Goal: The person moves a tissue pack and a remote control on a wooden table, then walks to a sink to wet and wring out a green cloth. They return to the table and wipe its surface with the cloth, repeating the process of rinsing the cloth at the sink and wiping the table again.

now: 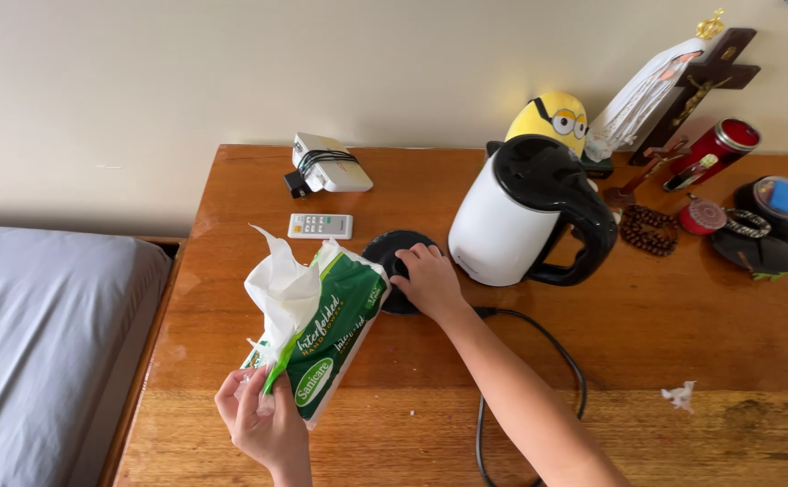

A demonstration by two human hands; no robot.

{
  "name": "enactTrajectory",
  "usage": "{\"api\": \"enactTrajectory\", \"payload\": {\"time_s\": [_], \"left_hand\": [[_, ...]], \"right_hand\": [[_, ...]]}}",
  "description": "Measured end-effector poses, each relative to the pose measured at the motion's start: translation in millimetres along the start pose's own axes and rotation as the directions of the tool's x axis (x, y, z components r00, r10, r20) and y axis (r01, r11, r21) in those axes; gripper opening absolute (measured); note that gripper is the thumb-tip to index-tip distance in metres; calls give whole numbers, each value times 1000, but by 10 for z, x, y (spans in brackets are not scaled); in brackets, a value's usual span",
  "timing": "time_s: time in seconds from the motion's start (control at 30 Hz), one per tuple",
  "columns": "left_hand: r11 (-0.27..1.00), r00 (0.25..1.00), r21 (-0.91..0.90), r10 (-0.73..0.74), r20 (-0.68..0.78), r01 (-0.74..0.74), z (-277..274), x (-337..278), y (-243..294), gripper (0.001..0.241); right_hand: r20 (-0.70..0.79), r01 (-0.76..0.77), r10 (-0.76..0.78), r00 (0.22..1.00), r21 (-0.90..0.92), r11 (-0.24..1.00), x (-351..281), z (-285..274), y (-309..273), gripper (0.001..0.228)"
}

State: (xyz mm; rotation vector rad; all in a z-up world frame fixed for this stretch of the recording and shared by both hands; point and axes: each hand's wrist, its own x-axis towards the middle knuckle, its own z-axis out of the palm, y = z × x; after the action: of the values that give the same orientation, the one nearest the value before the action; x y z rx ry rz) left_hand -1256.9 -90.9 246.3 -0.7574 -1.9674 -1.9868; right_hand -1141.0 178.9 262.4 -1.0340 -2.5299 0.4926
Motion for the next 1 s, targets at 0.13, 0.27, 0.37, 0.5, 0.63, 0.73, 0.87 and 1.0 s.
{"api": "enactTrajectory", "payload": {"time_s": [0.13,0.27,0.37,0.5,0.63,0.73,0.87,1.0], "left_hand": [[999,999,49,16,47,-19,-57,241,-6,21],[1000,998,3,25,63,-25,5,340,-6,21],[1000,997,-17,25,78,-24,77,345,27,20],[994,992,-108,14,123,0,246,269,-4,21],[997,984,-61,-32,173,43,373,172,57,21],[998,979,-65,-7,205,21,432,136,48,22],[999,968,-44,5,250,6,461,157,-18,21],[999,952,-44,11,306,2,485,220,27,21]], "right_hand": [[31,-88,86,996,60,994,55,192,103,38],[35,-70,67,997,96,993,-136,22,113,37],[82,-108,101,991,79,991,-383,-187,88,38],[284,-335,331,900,-35,942,-668,-599,-49,34],[377,-399,422,824,-141,906,-901,-658,189,29],[349,-363,386,854,-131,922,-1057,-677,417,26],[346,-394,448,824,-217,893,-1164,-778,684,31],[292,-444,550,782,-358,821,-1258,-726,1194,43]]}}
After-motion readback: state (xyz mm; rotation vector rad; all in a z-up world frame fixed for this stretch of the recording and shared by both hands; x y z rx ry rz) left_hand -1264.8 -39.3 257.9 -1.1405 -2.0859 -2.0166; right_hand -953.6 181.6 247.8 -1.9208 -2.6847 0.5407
